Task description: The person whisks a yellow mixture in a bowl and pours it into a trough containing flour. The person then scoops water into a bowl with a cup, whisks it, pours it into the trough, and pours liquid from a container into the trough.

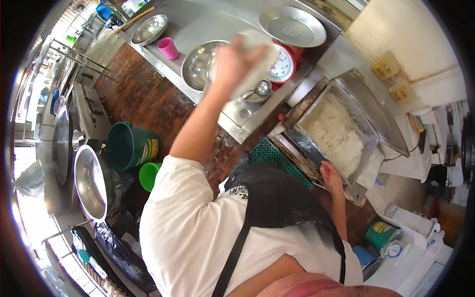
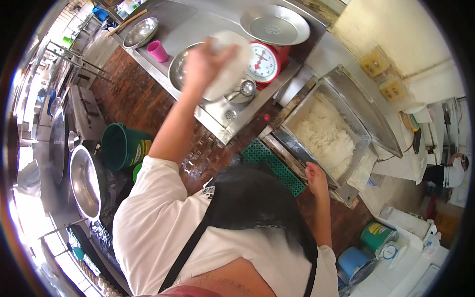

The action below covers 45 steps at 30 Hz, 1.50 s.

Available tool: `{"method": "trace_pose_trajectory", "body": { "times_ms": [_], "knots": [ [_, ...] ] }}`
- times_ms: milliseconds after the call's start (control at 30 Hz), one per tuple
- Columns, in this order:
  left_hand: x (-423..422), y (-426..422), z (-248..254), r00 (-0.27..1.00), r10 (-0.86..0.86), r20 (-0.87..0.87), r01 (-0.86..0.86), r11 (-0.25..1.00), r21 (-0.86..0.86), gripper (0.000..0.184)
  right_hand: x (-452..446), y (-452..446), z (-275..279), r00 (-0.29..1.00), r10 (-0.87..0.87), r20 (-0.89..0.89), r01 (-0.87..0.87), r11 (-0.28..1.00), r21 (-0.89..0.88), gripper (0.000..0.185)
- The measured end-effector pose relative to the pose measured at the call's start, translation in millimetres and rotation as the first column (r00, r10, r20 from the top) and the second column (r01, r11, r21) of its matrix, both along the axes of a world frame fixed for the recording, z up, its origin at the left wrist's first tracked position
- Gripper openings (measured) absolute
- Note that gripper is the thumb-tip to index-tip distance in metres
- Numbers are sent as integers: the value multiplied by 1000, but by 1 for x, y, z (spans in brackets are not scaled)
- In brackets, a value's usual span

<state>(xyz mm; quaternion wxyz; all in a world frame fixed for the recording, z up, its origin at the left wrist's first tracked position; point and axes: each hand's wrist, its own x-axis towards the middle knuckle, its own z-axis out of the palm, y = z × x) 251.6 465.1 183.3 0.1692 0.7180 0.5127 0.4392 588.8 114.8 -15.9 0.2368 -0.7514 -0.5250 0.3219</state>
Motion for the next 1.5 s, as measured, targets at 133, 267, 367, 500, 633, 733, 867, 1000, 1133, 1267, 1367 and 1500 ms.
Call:
{"method": "trace_pose_trajectory", "body": {
  "times_ms": [133, 267, 367, 500, 633, 733, 867, 1000, 1133, 1267, 1367, 1500],
  "knots": [
    [-137, 115, -30, 909, 395, 135, -412, 900, 138, 53, -26, 29, 9, 1000, 26, 15, -26, 1000, 1, 30],
    [-201, 198, -78, 843, 497, 204, -523, 846, 100, 50, -41, 42, 24, 1000, -24, 19, 24, 1000, -13, 30],
    [-239, 255, -135, 837, 541, 87, -548, 821, 163, 54, -45, 33, 34, 996, -84, 38, 88, 991, -103, 30],
    [-270, 309, -196, 858, 511, 54, -514, 854, 83, 70, -46, 9, 39, 991, -63, 115, 69, 996, -50, 28],
    [-277, 315, -208, 868, 484, -110, -487, 873, -2, 82, -38, -23, 17, 985, -130, 116, 134, 991, -22, 30],
    [-326, 361, -283, 965, 203, 167, -153, 951, -268, 77, -41, -32, 27, 976, -158, 147, 168, 984, -55, 31],
    [-241, 293, -206, 652, 698, -297, -755, 635, -166, 66, -21, -69, 25, 962, -224, 158, 242, 965, -103, 31],
    [-90, 183, -145, 904, 300, 304, -301, 953, -43, 38, 14, -112, 10, 929, -360, 89, 366, 928, -64, 31],
    [162, -27, -91, 598, -485, 637, 753, 612, -241, 34, 78, -148, 0, 897, -381, 225, 390, 921, 8, 34],
    [356, -126, -71, 479, -344, 808, 875, 109, -472, 50, 188, -147, -30, 791, -489, 367, 458, 872, 174, 45],
    [450, -147, -83, 524, -124, 843, 848, 165, -503, 50, 252, -126, -42, 744, -528, 410, 489, 848, 204, 59],
    [508, -137, -102, 519, 29, 854, 793, 356, -494, 32, 305, -123, -98, 790, -298, 535, 359, 933, -10, 70]
  ]
}}
